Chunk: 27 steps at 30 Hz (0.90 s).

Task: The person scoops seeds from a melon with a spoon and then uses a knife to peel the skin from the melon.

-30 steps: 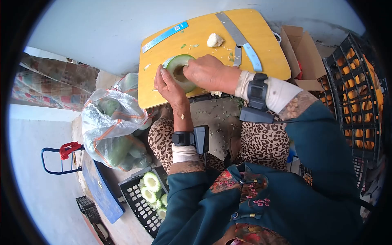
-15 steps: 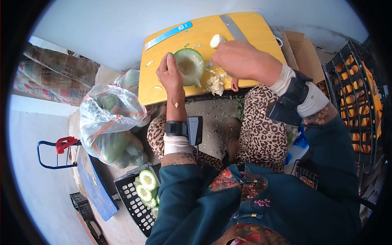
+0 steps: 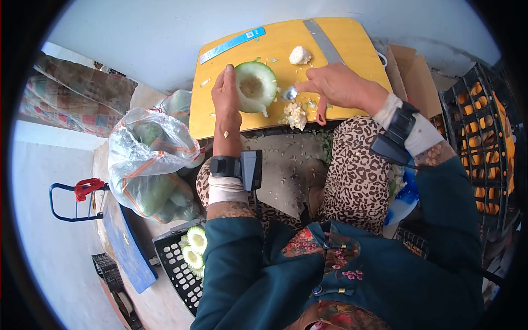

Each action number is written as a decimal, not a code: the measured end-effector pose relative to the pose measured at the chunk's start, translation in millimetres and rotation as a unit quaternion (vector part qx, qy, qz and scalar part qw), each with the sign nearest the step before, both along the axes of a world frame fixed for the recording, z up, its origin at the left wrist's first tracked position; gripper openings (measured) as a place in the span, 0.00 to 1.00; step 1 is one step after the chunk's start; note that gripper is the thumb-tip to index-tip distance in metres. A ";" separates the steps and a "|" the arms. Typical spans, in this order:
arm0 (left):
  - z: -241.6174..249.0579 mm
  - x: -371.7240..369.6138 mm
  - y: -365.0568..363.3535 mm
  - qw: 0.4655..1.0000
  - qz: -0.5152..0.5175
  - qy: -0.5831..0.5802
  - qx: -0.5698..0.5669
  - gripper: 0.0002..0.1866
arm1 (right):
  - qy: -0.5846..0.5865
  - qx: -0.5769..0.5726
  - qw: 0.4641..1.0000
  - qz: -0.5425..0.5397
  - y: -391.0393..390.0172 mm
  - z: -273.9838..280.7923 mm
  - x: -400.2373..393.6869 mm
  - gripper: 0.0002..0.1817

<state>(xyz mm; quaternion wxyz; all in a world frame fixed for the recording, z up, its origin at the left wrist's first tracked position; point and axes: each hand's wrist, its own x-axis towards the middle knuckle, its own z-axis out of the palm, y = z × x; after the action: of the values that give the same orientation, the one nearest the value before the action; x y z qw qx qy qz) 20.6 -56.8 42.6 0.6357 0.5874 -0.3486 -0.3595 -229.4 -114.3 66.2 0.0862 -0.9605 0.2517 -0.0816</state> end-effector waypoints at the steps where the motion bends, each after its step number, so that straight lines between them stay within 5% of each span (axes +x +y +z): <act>1: 1.4 2.0 -0.3 1.000 -0.003 0.015 0.008 0.23 | 0.015 0.021 1.000 0.002 1.7 -0.7 -2.3 0.16; 7: 10.0 3.6 0.2 0.998 -0.031 0.030 0.036 0.25 | -0.164 -0.069 0.983 0.047 4.9 5.3 26.5 0.16; 14: 7.5 7.5 0.6 0.995 -0.069 0.064 0.021 0.26 | -0.098 -0.082 0.992 -0.016 14.7 18.7 76.6 0.07; 20: 0.0 0.0 -7.6 1.000 0.006 0.014 0.025 0.25 | 0.015 -0.127 0.992 0.011 21.9 18.2 80.1 0.08; 24: -7.4 1.0 -13.6 0.997 0.021 -0.049 0.051 0.25 | 0.108 -0.109 0.988 -0.020 43.9 68.2 66.1 0.07; 27: -0.6 3.4 -5.4 0.999 -0.004 0.041 0.018 0.26 | 0.099 -0.063 0.991 -0.058 44.1 85.2 62.6 0.08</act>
<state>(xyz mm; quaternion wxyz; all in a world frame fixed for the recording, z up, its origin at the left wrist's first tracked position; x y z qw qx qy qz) 24.0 -62.2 42.0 0.6369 0.5824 -0.3183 -0.3922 -166.8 -70.2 151.4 -0.0044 -0.9511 0.3088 -0.0065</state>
